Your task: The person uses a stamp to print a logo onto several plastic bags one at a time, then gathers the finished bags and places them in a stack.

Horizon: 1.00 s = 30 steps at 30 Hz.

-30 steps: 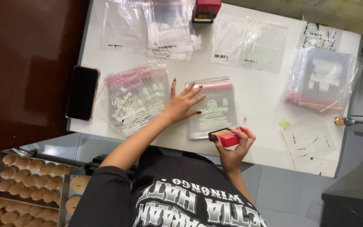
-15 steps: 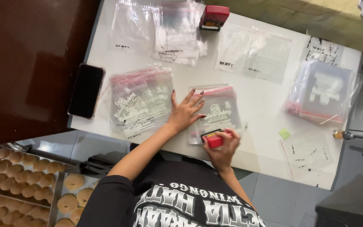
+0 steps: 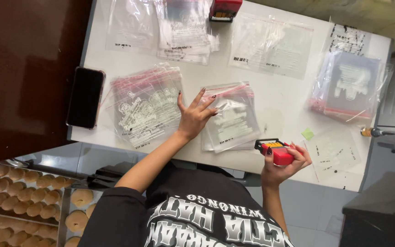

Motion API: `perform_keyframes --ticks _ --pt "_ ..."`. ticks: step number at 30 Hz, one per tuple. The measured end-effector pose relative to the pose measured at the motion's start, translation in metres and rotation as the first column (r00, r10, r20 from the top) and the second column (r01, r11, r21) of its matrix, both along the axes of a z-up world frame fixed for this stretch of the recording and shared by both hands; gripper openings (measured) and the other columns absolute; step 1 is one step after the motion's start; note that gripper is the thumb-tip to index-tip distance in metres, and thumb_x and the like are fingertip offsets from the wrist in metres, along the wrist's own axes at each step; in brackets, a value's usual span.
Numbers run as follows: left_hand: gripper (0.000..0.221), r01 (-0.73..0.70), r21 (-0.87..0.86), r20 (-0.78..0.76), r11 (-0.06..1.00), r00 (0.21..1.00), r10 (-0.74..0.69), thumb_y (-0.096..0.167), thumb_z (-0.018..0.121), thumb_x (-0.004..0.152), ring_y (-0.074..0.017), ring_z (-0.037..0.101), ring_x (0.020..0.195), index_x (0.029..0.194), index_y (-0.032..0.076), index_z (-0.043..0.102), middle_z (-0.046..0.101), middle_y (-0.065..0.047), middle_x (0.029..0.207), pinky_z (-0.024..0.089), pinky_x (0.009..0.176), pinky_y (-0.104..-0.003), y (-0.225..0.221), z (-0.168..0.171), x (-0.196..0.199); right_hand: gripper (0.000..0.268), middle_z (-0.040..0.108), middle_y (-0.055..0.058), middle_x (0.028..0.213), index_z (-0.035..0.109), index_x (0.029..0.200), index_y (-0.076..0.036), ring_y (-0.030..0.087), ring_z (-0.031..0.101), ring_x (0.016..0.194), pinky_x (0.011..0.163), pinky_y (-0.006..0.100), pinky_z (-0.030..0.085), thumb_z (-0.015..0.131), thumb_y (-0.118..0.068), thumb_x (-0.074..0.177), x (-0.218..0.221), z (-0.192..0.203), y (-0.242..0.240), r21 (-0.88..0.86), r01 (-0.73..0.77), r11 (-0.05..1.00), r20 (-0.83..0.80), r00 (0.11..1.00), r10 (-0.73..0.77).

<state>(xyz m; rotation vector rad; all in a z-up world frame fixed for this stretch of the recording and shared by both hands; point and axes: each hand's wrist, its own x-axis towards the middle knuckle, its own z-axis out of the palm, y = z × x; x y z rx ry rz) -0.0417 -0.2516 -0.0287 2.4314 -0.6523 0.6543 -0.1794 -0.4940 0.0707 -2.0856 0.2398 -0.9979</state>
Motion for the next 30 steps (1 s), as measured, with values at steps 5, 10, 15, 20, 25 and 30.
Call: perform_keyframes --ticks 5,10,15,20,25,30 --pt "0.009 0.013 -0.073 -0.009 0.997 1.000 -0.013 0.038 0.068 0.097 -0.0192 0.044 0.145 0.102 0.033 0.074 0.066 0.011 0.136 0.012 0.105 -0.074 0.009 0.043 0.001 0.060 0.038 0.020 0.127 0.045 0.110 -0.003 0.035 0.051 0.118 0.113 0.055 0.038 0.085 -0.041 0.087 0.002 -0.003 0.002 0.012 0.004 1.000 0.015 1.000 -0.004" --pt "0.008 -0.007 -0.077 0.042 0.997 0.999 0.010 0.039 0.069 0.097 -0.0196 0.045 0.145 0.100 0.035 0.075 0.068 0.009 0.135 0.007 0.107 -0.074 0.045 0.056 0.014 0.062 0.037 0.021 0.127 0.044 0.111 -0.002 0.035 0.049 0.118 0.112 0.054 0.041 0.083 -0.044 0.087 0.009 0.000 0.003 0.016 -0.008 1.000 0.024 1.000 0.008" --pt "0.009 -0.131 0.114 -0.007 0.985 0.991 0.132 0.042 0.071 0.102 -0.0183 0.051 0.143 0.096 0.038 0.075 0.072 0.009 0.135 0.002 0.109 -0.069 0.165 0.067 0.022 0.062 0.038 0.021 0.129 0.046 0.113 0.000 0.037 0.051 0.119 0.110 0.053 0.042 0.086 -0.040 0.088 -0.002 -0.022 -0.047 0.041 -0.015 0.999 0.011 1.000 0.014" --pt "0.013 -0.215 0.158 -0.232 0.964 0.941 0.248 0.027 0.075 0.098 -0.0330 0.044 0.152 0.111 0.030 0.076 0.065 0.001 0.149 -0.003 0.108 -0.076 0.239 0.045 0.009 0.066 0.037 0.022 0.132 0.047 0.122 0.000 0.039 0.049 0.121 0.107 0.060 0.043 0.072 -0.054 0.095 -0.017 -0.001 -0.142 -0.198 0.162 0.967 -0.069 0.982 -0.178" --pt "0.034 -0.367 0.154 -0.359 0.917 0.844 0.398 0.019 0.075 0.094 -0.0399 0.028 0.155 0.127 0.014 0.073 0.053 -0.015 0.159 -0.007 0.105 -0.081 0.236 0.031 0.008 0.043 0.039 0.024 0.134 0.050 0.117 0.004 0.039 0.054 0.108 0.093 0.050 0.050 0.073 -0.028 0.101 -0.002 0.020 -0.184 -0.331 0.160 0.930 -0.139 0.967 -0.216" --pt "0.041 -0.361 0.095 -0.318 0.928 0.872 0.372 0.023 0.070 0.099 -0.0406 0.024 0.153 0.138 0.011 0.068 0.047 -0.022 0.158 -0.005 0.106 -0.077 0.208 0.056 0.017 0.036 0.042 0.019 0.134 0.051 0.102 -0.004 0.042 0.046 0.127 0.106 0.058 0.044 0.074 -0.016 0.077 0.014 0.004 -0.223 -0.293 -0.085 0.952 -0.373 0.927 -0.032"
